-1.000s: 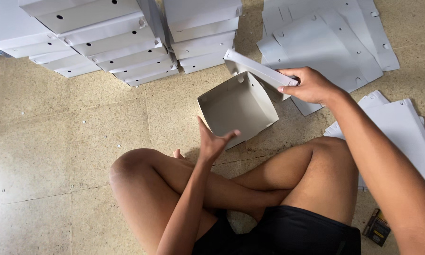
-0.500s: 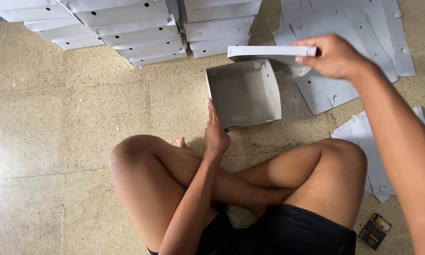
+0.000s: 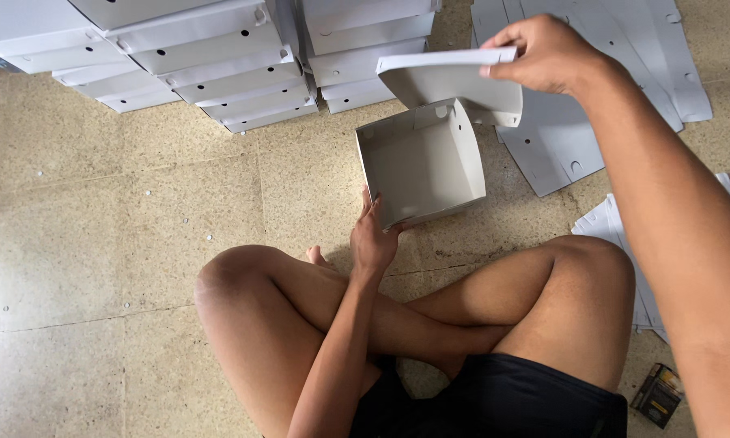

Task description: The person sits on the floor and assembles white cardboard boxes by folding the flaps and securing them with small fasteners. They handle flat cardboard pieces, fold them into box shapes, and stack the finished boxes.

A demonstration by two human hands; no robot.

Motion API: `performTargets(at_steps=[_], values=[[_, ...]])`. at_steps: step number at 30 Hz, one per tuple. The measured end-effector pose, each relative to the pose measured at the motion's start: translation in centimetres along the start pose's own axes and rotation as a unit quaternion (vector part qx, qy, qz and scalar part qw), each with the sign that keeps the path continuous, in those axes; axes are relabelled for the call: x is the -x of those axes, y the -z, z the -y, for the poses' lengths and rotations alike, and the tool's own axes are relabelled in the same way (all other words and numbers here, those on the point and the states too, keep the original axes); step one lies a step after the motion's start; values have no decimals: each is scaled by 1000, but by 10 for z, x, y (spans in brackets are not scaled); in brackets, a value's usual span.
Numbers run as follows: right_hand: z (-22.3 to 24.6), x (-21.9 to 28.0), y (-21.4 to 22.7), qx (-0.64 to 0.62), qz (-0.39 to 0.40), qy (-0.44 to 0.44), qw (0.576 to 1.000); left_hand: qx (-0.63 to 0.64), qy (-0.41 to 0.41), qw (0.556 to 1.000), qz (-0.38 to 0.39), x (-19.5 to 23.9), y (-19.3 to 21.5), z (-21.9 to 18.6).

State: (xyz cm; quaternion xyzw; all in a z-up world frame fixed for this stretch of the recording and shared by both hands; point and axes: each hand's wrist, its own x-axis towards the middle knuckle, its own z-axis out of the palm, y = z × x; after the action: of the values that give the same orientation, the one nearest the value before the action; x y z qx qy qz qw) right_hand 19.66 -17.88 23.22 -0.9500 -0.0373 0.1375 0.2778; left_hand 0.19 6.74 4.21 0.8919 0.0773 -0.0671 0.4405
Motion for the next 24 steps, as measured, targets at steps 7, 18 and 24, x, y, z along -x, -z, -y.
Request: performTargets(at_steps=[7,18,24], values=[[24,35,12,29,131,-132,982,-16,-70,993,-89,0,-19,23],[-18,30,-2,75,-93,45,992,-7,-36,996,-82,3,-15,9],[1,78,-30,-40,-78,205,975,62,11,998,-3,-1,-4,-11]])
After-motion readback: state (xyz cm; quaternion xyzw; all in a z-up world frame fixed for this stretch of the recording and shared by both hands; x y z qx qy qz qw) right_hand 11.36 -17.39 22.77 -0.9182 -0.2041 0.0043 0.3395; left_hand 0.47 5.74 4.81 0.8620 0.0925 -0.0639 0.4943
